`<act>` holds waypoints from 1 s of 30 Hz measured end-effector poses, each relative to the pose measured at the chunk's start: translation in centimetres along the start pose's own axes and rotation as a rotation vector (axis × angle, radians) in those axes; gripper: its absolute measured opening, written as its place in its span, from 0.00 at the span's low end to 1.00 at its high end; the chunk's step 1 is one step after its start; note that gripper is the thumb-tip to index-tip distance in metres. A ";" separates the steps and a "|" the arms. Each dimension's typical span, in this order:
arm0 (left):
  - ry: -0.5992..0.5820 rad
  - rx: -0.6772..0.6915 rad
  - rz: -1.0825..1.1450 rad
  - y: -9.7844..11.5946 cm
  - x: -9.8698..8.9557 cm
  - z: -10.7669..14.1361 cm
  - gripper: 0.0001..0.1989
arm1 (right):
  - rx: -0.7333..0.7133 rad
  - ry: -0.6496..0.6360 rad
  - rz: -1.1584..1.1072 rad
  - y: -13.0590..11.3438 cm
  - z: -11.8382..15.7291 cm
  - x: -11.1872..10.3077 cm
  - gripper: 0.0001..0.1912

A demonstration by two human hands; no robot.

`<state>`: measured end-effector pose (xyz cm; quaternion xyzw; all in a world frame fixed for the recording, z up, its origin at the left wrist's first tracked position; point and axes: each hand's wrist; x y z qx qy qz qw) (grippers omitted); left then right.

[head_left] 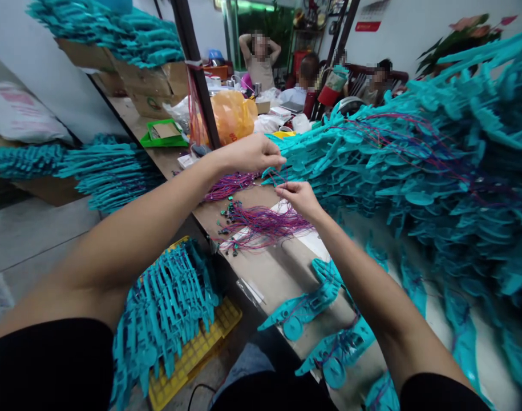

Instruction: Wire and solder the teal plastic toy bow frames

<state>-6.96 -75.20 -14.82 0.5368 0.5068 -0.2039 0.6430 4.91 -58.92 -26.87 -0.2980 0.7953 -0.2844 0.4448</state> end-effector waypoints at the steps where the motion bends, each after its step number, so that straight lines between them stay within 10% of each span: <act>1: 0.027 -0.003 0.041 0.4 -0.4 0.2 0.17 | 0.038 -0.005 -0.044 0.0 -0.4 -0.4 0.21; 6: 0.120 -0.061 0.167 -0.6 -1.0 0.8 0.20 | 0.177 -0.046 -0.240 0.4 0.1 -3.0 0.19; 15: 0.046 -0.128 0.048 -0.7 4.3 -0.7 0.18 | 0.190 -0.041 -0.127 1.4 -0.1 -1.8 0.24; 30: 0.014 -0.161 0.075 0.2 2.3 0.0 0.23 | 0.249 -0.006 0.046 1.7 1.2 -5.0 0.17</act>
Point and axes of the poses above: each hand's wrist, its own z-axis away from the middle knuckle, its own x-axis out of the palm, y = z × x, and after that the axes turned 13 degrees about -x, right-handed
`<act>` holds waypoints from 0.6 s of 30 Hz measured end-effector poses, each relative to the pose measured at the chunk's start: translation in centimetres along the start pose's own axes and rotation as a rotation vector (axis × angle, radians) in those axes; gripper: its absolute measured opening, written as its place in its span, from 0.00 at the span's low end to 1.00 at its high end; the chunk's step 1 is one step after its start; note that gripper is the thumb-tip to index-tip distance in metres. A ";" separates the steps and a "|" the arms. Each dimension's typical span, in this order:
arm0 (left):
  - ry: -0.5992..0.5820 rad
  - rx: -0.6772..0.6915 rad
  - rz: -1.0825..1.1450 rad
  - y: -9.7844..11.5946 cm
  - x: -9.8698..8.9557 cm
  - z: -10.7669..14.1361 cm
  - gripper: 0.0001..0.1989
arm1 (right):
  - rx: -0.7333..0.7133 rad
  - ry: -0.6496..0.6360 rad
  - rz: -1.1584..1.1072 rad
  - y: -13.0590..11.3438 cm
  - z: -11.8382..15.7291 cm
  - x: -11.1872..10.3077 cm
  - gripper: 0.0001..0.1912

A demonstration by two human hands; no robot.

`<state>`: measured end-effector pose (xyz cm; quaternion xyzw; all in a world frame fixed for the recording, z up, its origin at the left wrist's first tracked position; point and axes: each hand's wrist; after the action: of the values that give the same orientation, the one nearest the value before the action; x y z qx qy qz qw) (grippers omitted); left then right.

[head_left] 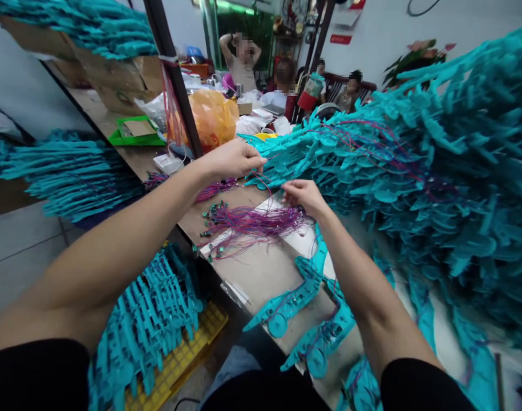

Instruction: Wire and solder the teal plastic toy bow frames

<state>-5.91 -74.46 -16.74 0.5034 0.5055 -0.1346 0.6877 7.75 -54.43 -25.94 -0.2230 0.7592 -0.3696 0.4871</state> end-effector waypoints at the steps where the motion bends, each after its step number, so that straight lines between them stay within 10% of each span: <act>1: -0.007 0.003 0.010 0.0 0.0 0.1 0.23 | 0.008 -0.005 0.017 0.2 0.2 -0.2 0.13; 10: -0.017 0.000 0.111 0.1 -1.2 1.9 0.29 | 0.005 0.030 0.141 1.6 1.3 -0.1 0.04; 18: -0.038 0.001 0.144 0.4 -1.5 2.2 0.31 | -0.055 0.090 -0.291 -1.6 1.0 -0.9 0.15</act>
<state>-5.06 -76.62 -15.29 0.5361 0.4550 -0.0946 0.7047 9.00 -55.13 -24.39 -0.3272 0.7497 -0.4252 0.3874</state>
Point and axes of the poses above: each hand's wrist, its own z-axis away from the middle knuckle, its own x-axis out of the palm, y = z × x, and after that the axes turned 13 degrees about -x, right-handed
